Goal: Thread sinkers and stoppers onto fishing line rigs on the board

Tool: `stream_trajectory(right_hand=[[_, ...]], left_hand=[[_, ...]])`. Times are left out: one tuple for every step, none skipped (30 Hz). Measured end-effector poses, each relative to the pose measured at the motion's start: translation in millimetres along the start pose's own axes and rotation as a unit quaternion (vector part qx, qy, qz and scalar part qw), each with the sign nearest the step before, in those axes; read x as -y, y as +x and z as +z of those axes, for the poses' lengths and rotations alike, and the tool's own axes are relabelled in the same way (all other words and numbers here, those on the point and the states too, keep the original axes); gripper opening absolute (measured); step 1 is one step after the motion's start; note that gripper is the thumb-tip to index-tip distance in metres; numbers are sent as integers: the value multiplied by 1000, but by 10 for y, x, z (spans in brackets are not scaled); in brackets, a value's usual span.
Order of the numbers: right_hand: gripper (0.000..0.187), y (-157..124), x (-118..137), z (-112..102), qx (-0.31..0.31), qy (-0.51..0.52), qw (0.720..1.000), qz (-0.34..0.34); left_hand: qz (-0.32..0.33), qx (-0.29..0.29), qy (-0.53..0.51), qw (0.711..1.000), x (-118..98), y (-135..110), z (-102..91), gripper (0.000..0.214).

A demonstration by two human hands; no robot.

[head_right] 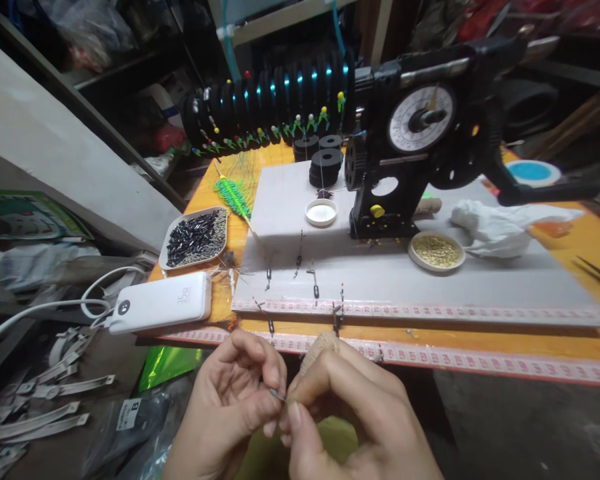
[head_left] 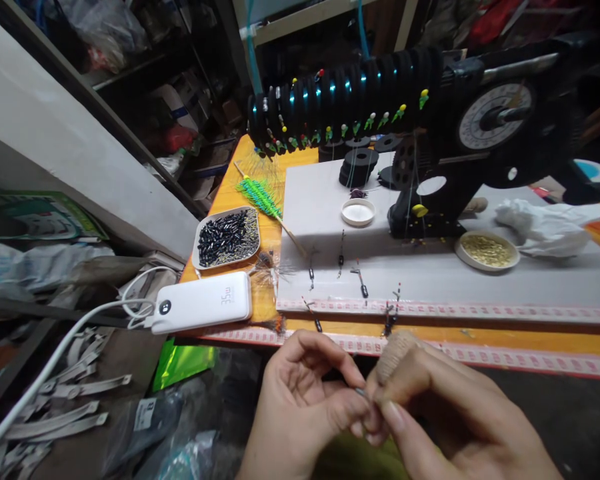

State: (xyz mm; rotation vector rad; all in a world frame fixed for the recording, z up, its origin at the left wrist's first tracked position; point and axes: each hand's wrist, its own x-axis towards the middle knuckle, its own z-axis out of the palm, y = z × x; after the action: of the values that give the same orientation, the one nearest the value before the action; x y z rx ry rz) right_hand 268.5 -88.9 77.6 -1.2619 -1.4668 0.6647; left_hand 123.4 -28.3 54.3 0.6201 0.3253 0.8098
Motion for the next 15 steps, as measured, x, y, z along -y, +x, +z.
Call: stream_trajectory(right_hand=[[20,0,-4,-4,0,2,1000,-1],[21,-2,-8,-7,0,6,1000,-1],[21,-6,-11,-9,2,12,1000,-1],[21,-11,-14,-10,6,17,1000,2],[21,-18,-17,-10,9,21,1000,5],[21,-25,-19,-10,10,24,1000,7],[20,-31,-20,-10,10,25,1000,7],[20,-36,-20,-9,11,25,1000,9],[20,-39,-20,-7,12,25,1000,8],[20,-41,-20,-6,12,26,1000,9],[20,-41,-20,-4,13,26,1000,11],[20,-42,-22,-2,13,27,999,12],[20,-42,-23,1,15,27,999,14],[20,-43,-26,3,15,28,999,15],[20,-45,-28,5,15,29,999,15]], left_hand=[[-1,-2,1,1000,-2,-1,-6,28],[-2,-4,1,1000,-4,0,-12,29],[-2,-5,-1,1000,-5,2,-17,29],[-2,-4,-4,1000,-5,6,-20,28],[-2,-2,-6,1000,-4,10,-21,28],[-2,1,-8,1000,-4,13,-20,28],[-2,2,-8,1000,-4,15,-16,28],[-2,3,-8,1000,-5,16,-8,28],[-1,6,-8,1000,-9,15,3,27],[-3,4,-6,1000,-15,13,16,27],[-7,-3,-4,1000,-23,10,31,26],[-14,-16,0,1000,-31,6,44,26],[-23,-30,4,999,-38,4,54,26],[-31,-43,8,999,-44,2,60,26],[-35,-50,11,998,-46,1,62,26]])
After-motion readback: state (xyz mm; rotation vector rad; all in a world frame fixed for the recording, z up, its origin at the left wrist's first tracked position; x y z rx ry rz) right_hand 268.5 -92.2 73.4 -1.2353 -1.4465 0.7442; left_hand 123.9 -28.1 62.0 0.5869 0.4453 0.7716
